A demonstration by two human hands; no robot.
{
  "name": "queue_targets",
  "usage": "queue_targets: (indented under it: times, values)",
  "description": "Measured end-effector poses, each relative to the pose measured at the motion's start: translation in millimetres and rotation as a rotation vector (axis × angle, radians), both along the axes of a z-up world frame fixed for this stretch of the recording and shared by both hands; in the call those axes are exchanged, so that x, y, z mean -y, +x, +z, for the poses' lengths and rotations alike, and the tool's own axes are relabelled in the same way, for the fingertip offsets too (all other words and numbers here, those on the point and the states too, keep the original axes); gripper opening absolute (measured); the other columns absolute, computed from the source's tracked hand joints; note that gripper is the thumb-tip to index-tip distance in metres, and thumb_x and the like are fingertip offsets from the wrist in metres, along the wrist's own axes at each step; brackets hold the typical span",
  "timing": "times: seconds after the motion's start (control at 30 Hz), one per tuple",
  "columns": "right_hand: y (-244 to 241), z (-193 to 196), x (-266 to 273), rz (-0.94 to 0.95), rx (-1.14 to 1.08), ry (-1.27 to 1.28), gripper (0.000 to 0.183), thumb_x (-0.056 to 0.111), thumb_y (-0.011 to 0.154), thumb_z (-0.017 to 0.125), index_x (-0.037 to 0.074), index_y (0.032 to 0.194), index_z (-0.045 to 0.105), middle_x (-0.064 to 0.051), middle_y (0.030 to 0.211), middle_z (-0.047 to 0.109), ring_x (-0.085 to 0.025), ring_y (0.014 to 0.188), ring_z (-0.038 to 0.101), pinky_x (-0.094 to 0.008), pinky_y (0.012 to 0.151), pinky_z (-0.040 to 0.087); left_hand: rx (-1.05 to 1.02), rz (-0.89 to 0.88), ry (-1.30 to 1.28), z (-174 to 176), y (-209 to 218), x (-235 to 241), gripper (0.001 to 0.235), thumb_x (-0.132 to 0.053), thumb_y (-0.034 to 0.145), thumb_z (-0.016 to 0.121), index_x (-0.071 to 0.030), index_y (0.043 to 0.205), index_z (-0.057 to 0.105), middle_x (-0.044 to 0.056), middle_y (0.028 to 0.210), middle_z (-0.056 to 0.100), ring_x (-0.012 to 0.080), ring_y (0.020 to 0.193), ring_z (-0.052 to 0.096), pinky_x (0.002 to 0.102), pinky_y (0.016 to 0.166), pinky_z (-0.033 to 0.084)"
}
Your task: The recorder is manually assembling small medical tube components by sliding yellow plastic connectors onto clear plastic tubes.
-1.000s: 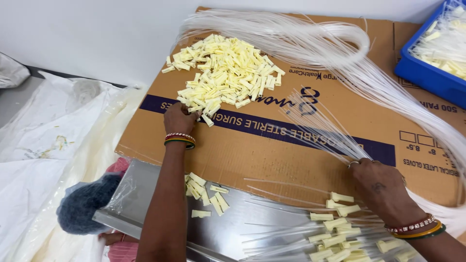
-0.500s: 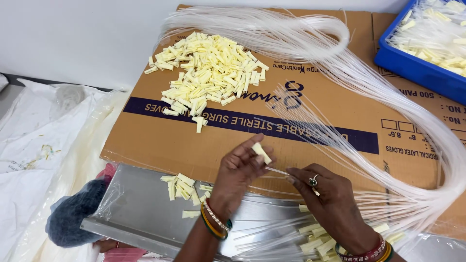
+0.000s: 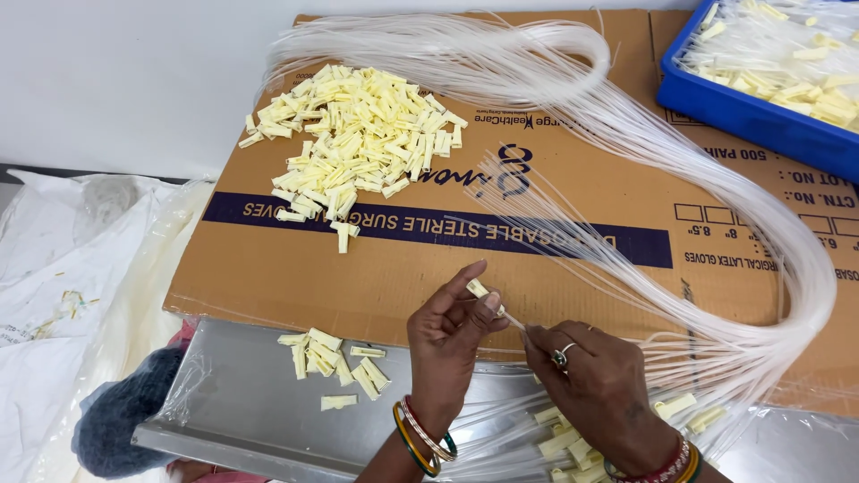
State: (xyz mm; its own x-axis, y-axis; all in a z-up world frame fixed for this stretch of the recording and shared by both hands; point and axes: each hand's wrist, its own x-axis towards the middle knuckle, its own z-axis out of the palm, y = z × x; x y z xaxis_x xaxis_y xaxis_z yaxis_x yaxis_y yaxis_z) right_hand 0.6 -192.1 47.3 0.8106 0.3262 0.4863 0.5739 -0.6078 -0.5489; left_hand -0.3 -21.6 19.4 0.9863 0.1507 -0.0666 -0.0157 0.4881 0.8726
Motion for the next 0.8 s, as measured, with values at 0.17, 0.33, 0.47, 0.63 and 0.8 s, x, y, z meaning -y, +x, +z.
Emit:
queue_targets:
  times: [0.17,0.33,0.47,0.63,0.8]
  values:
    - [5,-13,-4,-0.027,-0.256,0.191,0.013,0.012,0.086,0.076,0.003,0.095,0.076,-0.003,0.073,0.076,-0.009,0.055,0.071,-0.026,0.044,0.055,0.159,0.093,0.183,-3,-10,13,0.040,-0.006,0.095,0.073,-0.001,0.134,0.067,0.003,0.094,0.066,0.0101,0.082,0.071,0.027,0.077,0.064]
    - [17,-14,15,-0.039,-0.750,0.269,0.015,0.015,0.090,0.077,0.001,0.096,0.077,0.001,0.096,0.075,-0.011,0.060,0.075,-0.029,0.054,0.060,0.162,0.105,0.195,-7,-12,12,0.036,-0.003,0.095,0.071,0.000,0.131,0.068,0.003,0.094,0.066,0.0101,0.082,0.073,0.023,0.072,0.062]
    - [20,-25,38,0.167,-0.871,0.260,0.026,0.013,0.092,0.076,0.002,0.115,0.072,0.000,0.116,0.074,-0.011,0.069,0.078,-0.030,0.070,0.062,0.249,0.184,0.316,-6,-12,9,0.038,0.002,0.093,0.073,-0.002,0.131,0.069,0.005,0.097,0.068,0.0091,0.087,0.071,0.023,0.076,0.061]
    - [25,-14,36,0.212,-1.012,0.338,0.045,0.013,0.096,0.070,0.010,0.141,0.059,-0.018,0.086,0.084,-0.014,0.069,0.076,-0.031,0.069,0.057,0.180,-0.013,0.204,6,-21,28,0.034,-0.001,0.094,0.071,-0.006,0.127,0.071,0.004,0.103,0.066,0.0085,0.082,0.068,0.024,0.070,0.061]
    - [35,-53,87,0.200,0.161,-0.427,0.027,0.031,0.083,0.071,0.017,0.105,0.072,-0.002,0.105,0.073,-0.026,0.096,0.072,-0.041,0.087,0.054,0.255,-0.032,0.355,-25,-8,-5,0.020,-0.010,0.105,0.064,-0.002,0.120,0.075,0.009,0.110,0.078,0.0116,0.103,0.072,0.026,0.093,0.058]
